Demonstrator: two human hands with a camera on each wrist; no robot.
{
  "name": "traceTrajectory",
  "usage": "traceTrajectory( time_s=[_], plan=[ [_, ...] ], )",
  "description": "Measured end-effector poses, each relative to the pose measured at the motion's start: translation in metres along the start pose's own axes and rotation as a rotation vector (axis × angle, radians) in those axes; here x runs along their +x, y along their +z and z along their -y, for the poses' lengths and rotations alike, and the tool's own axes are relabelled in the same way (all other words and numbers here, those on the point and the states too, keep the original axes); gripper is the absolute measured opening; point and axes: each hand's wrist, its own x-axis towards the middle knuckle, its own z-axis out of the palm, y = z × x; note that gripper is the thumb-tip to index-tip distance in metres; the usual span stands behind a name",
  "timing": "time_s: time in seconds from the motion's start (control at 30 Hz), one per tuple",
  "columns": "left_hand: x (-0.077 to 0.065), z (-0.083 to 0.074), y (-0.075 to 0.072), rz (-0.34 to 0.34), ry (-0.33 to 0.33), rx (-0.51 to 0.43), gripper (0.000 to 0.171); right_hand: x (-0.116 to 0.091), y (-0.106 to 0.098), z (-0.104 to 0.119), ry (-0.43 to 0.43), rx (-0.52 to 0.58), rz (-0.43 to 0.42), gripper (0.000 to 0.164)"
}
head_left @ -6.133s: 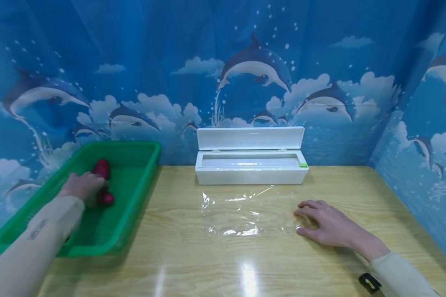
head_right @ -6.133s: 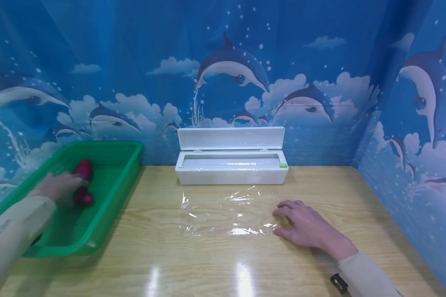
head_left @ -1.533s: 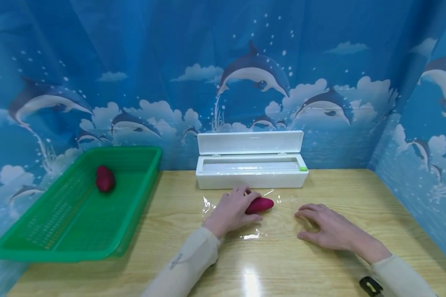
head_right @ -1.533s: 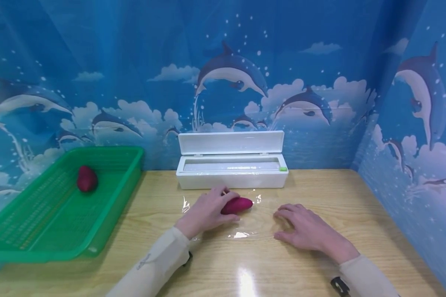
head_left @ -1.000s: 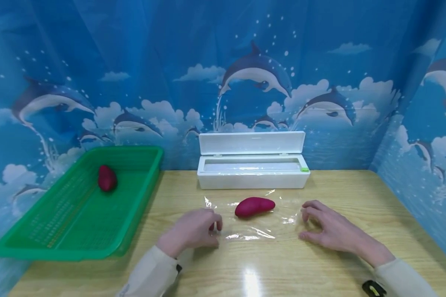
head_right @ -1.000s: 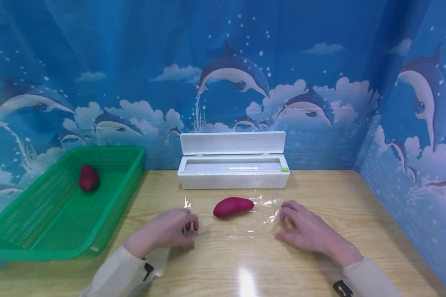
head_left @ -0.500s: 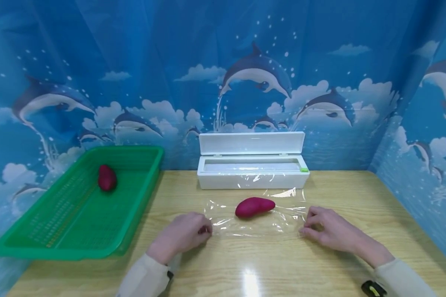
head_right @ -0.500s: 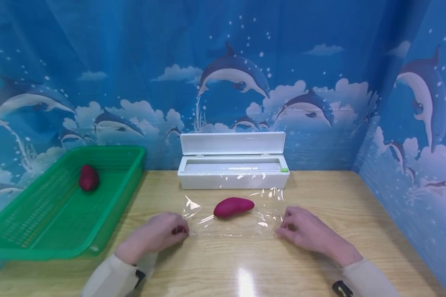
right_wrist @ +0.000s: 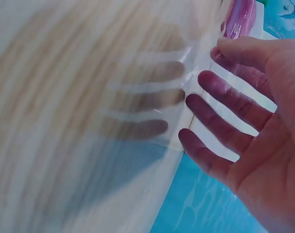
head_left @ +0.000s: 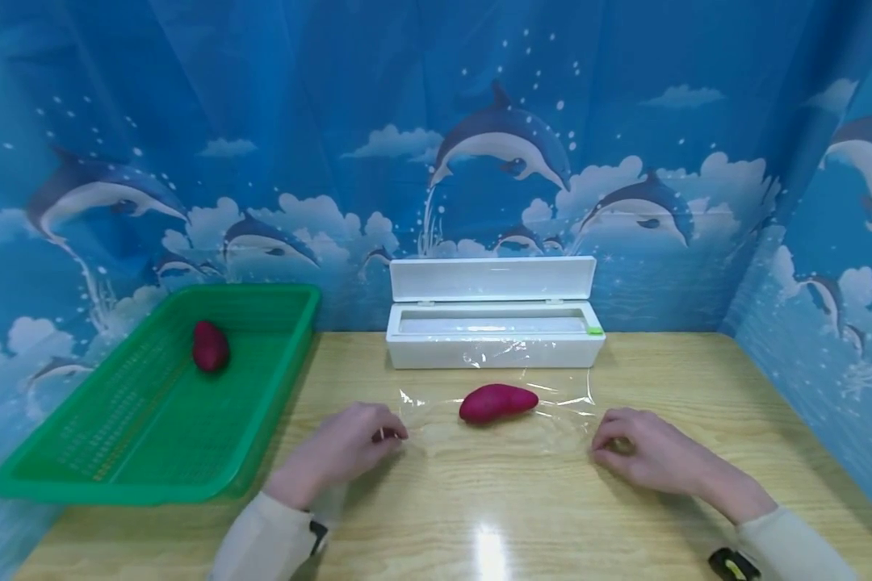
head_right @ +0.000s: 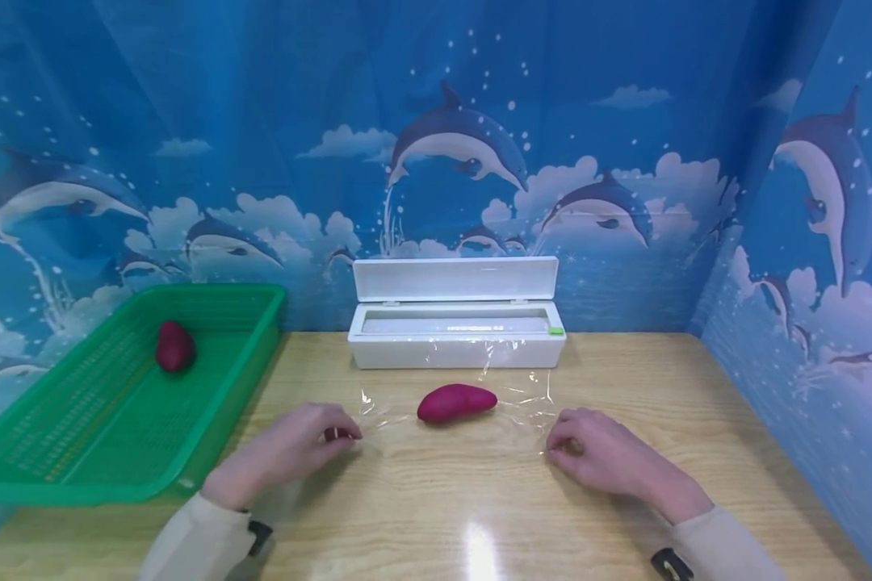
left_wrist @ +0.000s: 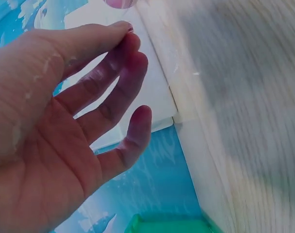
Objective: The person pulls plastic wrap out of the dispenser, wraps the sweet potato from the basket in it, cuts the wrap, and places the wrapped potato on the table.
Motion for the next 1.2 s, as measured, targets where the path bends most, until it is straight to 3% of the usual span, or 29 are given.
traceTrajectory(
  time_s=[0.17, 0.5, 0.8, 0.97, 1.2],
  plan=[
    [0.002, 0.0, -0.006, -0.045, -0.017, -0.017, 0.014, 0.0, -0.007, 0.0, 0.014, 0.059, -0.048, 0.015],
    [0.025, 0.007, -0.008, -0.148, -0.22, -0.148, 0.012, 0.015, -0.018, -0.001, 0.187, 0.125, -0.112, 0.006],
    [0.046, 0.022, -0.005, -0.199, -0.25, -0.222, 0.016, 0.036, -0.017, -0.013, 0.323, 0.131, -0.122, 0.012],
    [0.054, 0.028, -0.001, -0.202, -0.231, -0.22, 0.014, 0.045, -0.013, -0.022, 0.326, 0.087, -0.103, 0.013],
    [0.06, 0.031, 0.004, -0.225, -0.254, -0.264, 0.009, 0.056, -0.007, -0.029, 0.359, 0.051, -0.044, 0.012]
  ],
)
